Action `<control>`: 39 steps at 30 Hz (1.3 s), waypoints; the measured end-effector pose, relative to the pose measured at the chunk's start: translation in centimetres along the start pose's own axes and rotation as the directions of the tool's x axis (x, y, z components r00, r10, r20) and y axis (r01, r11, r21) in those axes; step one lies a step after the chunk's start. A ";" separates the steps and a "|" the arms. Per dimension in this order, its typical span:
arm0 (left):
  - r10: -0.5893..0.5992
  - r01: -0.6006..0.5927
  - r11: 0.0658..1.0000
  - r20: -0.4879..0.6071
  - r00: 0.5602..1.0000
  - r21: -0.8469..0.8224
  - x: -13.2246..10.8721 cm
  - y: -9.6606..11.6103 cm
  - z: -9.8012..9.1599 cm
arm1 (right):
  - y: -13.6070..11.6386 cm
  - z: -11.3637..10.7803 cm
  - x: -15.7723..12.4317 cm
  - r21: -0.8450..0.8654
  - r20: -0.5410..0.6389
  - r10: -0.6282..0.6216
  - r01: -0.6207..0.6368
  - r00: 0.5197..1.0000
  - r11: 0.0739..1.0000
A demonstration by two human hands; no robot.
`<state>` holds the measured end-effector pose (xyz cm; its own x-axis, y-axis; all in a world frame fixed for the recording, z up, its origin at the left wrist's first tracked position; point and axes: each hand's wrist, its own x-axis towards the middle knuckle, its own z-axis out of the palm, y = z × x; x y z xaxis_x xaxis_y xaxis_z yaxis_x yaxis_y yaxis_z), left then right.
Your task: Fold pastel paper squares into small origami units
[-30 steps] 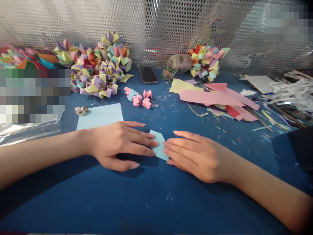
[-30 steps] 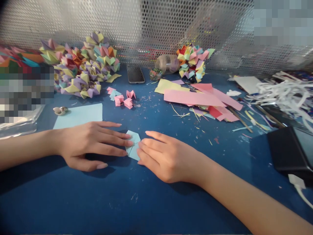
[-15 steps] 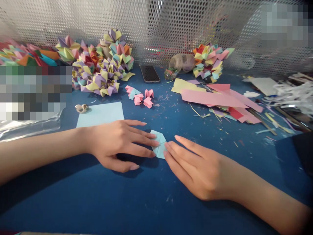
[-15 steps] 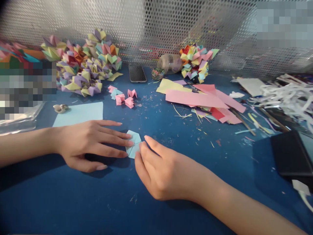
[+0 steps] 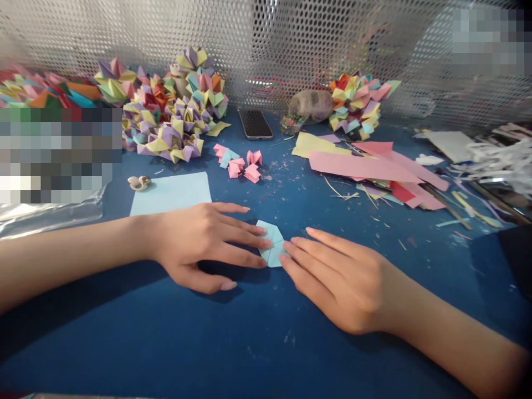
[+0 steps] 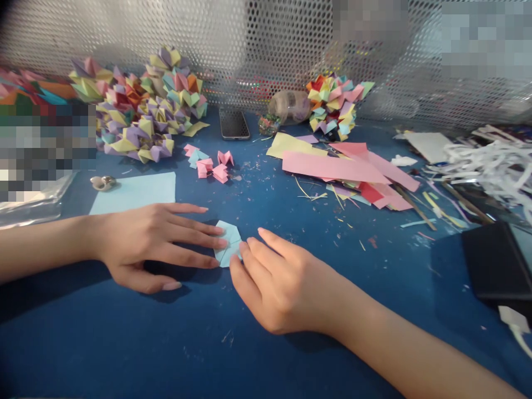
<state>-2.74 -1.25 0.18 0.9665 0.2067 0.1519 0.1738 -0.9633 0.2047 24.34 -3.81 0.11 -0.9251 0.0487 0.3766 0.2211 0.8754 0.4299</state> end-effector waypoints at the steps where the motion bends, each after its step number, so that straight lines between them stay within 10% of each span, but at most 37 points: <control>1: -0.001 0.001 1.000 0.000 1.000 -0.001 0.0 0.0 0.0 | 0.0 0.0 0.0 0.020 -0.013 0.040 -0.040 0.999 0.999; 12: 0.034 -0.034 0.999 -0.028 0.999 0.001 0.0 -0.2 0.0 | 0.9 -0.1 -0.8 -0.021 0.065 -0.155 0.157 0.986 0.987; 26: 0.048 -0.047 0.998 -0.027 0.998 0.045 0.1 -0.1 0.3 | 0.7 1.1 1.3 0.428 0.114 0.334 -0.349 0.936 0.834; 39: 0.044 -0.044 0.999 -0.050 0.998 0.003 -0.1 -0.2 0.3 | -0.4 1.4 1.8 0.419 0.194 0.453 -0.491 0.870 0.764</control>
<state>-2.81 -1.14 -0.15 0.9625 0.1727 0.2091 0.1319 -0.9718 0.1952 22.14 -3.38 -0.50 -0.7647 0.5320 0.3635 0.4936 0.8463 -0.2003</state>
